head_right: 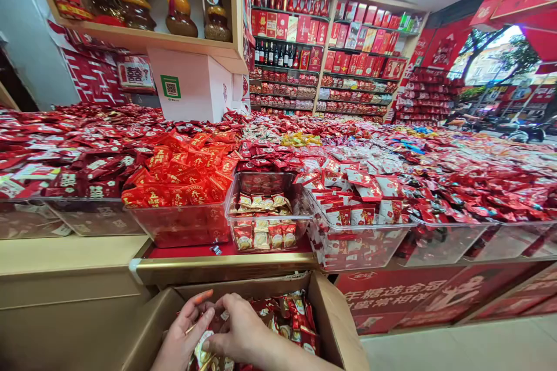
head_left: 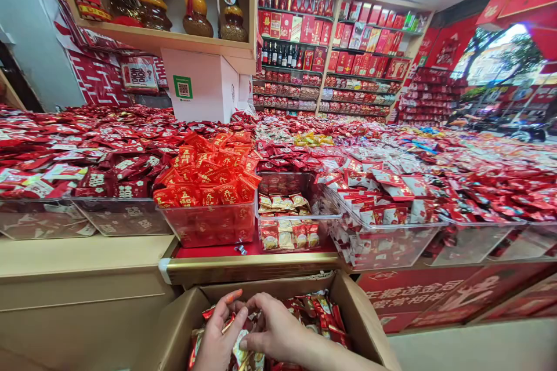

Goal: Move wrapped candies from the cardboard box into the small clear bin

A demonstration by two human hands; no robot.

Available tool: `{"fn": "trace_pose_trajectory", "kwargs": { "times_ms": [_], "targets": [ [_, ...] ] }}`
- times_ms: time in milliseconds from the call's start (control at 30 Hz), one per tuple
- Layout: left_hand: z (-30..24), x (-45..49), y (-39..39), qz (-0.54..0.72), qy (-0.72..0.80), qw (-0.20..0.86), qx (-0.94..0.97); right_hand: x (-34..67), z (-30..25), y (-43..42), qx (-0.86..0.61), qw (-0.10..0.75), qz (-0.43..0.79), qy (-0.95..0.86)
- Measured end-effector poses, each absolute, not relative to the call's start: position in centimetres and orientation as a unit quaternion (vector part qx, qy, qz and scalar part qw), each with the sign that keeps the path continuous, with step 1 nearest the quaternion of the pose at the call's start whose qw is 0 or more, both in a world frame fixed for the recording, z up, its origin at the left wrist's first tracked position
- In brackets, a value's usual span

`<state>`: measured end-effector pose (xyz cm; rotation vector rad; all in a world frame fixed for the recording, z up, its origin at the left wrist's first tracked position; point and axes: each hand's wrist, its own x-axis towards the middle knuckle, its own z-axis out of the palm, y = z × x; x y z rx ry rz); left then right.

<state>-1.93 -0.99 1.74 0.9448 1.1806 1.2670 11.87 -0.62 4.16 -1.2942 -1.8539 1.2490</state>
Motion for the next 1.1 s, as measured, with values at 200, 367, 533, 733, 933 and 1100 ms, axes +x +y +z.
{"fn": "trace_pose_trajectory", "kwargs": {
  "times_ms": [200, 367, 533, 733, 933, 1100],
  "targets": [
    [1.2, -2.0, -1.2, 0.528, 0.510, 0.566, 0.376, 11.8, 4.9, -1.0, -0.462, 0.240, 0.483, -0.704],
    [1.5, -2.0, -1.3, 0.543, 0.463, 0.624, 0.319, 11.8, 5.4, -1.1, -0.495, 0.297, 0.458, -0.676],
    [2.0, -2.7, -1.5, 0.538, 0.481, 0.633, 0.280, 13.1, 11.0, -1.2, -0.448, 0.382, 0.355, -0.726],
    [1.0, -3.3, -1.0, 0.508, 0.557, 0.549, 0.362, 17.1, 23.0, 3.5, -0.431, 0.472, 0.106, -0.761],
    [0.3, -3.1, -0.4, 0.518, 0.509, 0.564, 0.392, 17.3, 23.8, 12.6, -0.604, 0.166, 0.079, -0.775],
    [-0.3, -3.3, -0.2, 0.513, 0.504, 0.564, 0.406, 16.0, 20.7, 15.7, -0.599, 0.076, 0.138, -0.785]
  ]
}}
